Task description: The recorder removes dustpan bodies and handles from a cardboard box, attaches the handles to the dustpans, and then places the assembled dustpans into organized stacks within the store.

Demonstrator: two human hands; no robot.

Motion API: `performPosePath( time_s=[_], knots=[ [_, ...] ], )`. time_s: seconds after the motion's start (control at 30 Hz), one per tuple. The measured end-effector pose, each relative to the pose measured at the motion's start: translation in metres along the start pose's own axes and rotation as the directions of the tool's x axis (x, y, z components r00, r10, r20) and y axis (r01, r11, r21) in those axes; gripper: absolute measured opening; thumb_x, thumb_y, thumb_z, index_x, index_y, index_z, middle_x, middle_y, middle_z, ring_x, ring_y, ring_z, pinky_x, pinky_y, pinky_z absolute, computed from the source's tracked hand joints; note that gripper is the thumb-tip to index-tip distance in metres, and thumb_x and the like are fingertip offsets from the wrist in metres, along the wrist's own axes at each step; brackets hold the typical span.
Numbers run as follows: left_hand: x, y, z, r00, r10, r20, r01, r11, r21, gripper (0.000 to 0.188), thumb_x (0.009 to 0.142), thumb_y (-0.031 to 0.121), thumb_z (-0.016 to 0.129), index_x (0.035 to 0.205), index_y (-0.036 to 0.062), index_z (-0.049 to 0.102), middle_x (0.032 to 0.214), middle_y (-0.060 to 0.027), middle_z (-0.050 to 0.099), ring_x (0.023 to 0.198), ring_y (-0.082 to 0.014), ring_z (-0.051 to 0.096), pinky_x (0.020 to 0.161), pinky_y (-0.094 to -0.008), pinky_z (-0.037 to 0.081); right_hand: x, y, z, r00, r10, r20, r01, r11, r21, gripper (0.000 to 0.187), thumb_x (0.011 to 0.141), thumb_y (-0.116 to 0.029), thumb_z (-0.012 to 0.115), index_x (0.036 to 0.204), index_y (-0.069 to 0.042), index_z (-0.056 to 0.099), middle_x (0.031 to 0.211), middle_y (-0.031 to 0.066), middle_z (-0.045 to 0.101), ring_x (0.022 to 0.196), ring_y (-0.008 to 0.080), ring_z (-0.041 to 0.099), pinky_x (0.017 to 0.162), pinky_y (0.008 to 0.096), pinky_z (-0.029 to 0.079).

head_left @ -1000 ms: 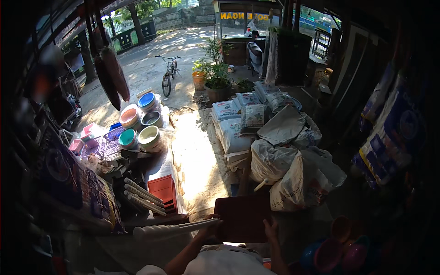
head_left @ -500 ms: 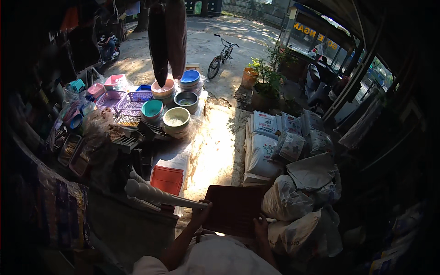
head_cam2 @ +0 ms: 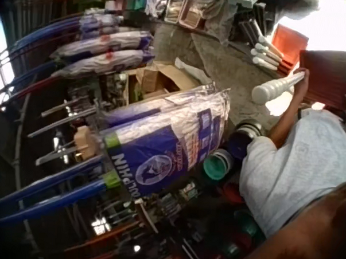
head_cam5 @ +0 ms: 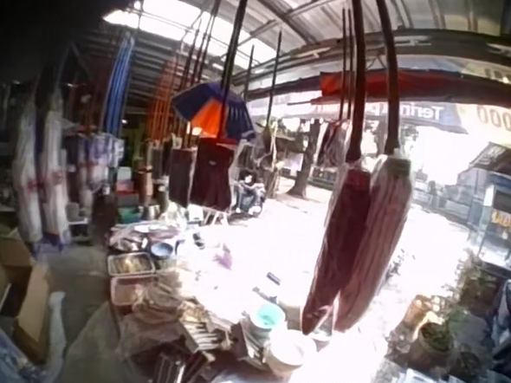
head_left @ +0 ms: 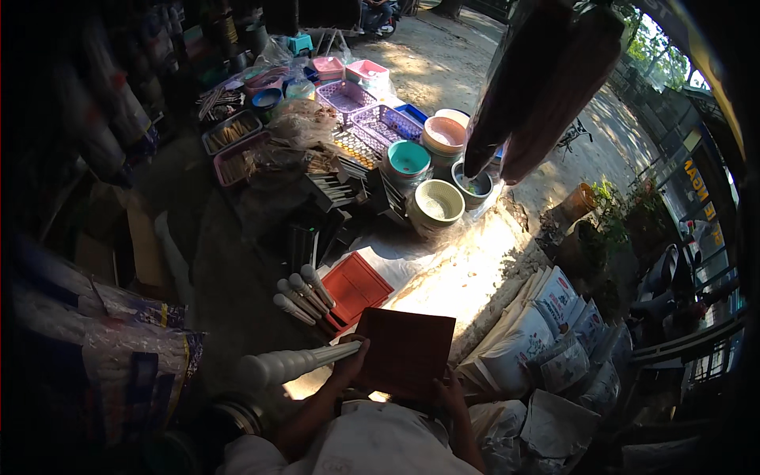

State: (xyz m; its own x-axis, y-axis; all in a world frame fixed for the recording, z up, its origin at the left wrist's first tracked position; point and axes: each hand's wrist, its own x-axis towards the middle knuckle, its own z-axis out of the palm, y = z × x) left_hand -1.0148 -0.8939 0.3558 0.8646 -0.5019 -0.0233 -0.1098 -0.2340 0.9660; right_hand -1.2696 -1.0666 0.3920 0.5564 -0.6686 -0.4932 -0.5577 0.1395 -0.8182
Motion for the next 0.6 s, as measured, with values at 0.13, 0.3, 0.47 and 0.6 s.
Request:
performPosePath(
  time_s=[0.13,0.3,0.47,0.6],
  knots=[
    [0.009,0.02,0.011,0.965,-0.185,-0.185,0.175,0.982,-0.069,0.025,0.091,0.028,0.068,0.094,0.004,0.061,0.084,-0.0089,0.064,0.082,-0.0226,0.064,0.077,-0.0371,0.049,0.082,0.007,-0.013,0.99,0.027,0.137,-0.003,0.985,-0.172,0.06,0.09,-0.019,0.067,0.141,0.001,0.041,0.118,0.0217,0.063,0.1,0.0252,0.066,0.082,0.0349,0.055],
    [0.031,0.02,0.041,0.877,-0.152,-0.455,0.107,0.986,-0.124,0.028,0.091,0.03,0.067,0.096,0.0029,0.061,0.087,-0.0095,0.065,0.085,-0.0238,0.065,0.077,-0.0358,0.05,0.191,-0.042,-0.032,0.935,-0.09,0.344,0.21,0.92,-0.33,0.057,0.09,-0.023,0.069,0.137,-0.001,0.047,0.117,0.0181,0.066,0.096,0.0221,0.067,0.079,0.0322,0.055],
    [0.048,0.042,0.066,0.814,-0.018,-0.58,0.054,0.997,0.046,0.024,0.086,0.022,0.073,0.097,0.0044,0.061,0.086,-0.0109,0.063,0.081,-0.0257,0.063,0.074,-0.0351,0.05,0.262,-0.114,-0.047,0.844,0.003,0.536,0.154,0.956,-0.249,0.029,0.092,-0.016,0.065,0.119,-0.007,0.056,0.086,0.0065,0.065,0.073,0.0146,0.063,0.06,0.0301,0.051],
    [0.04,0.068,0.076,0.798,-0.051,-0.6,0.104,0.993,0.054,0.031,0.076,0.016,0.081,0.098,0.0059,0.062,0.086,-0.0097,0.062,0.079,-0.0244,0.062,0.072,-0.0343,0.051,0.311,-0.149,-0.035,0.723,0.165,0.671,0.071,0.948,-0.31,0.024,0.092,-0.01,0.059,0.116,-0.01,0.059,0.089,0.0061,0.068,0.077,0.0132,0.063,0.064,0.0299,0.052]
  ],
)
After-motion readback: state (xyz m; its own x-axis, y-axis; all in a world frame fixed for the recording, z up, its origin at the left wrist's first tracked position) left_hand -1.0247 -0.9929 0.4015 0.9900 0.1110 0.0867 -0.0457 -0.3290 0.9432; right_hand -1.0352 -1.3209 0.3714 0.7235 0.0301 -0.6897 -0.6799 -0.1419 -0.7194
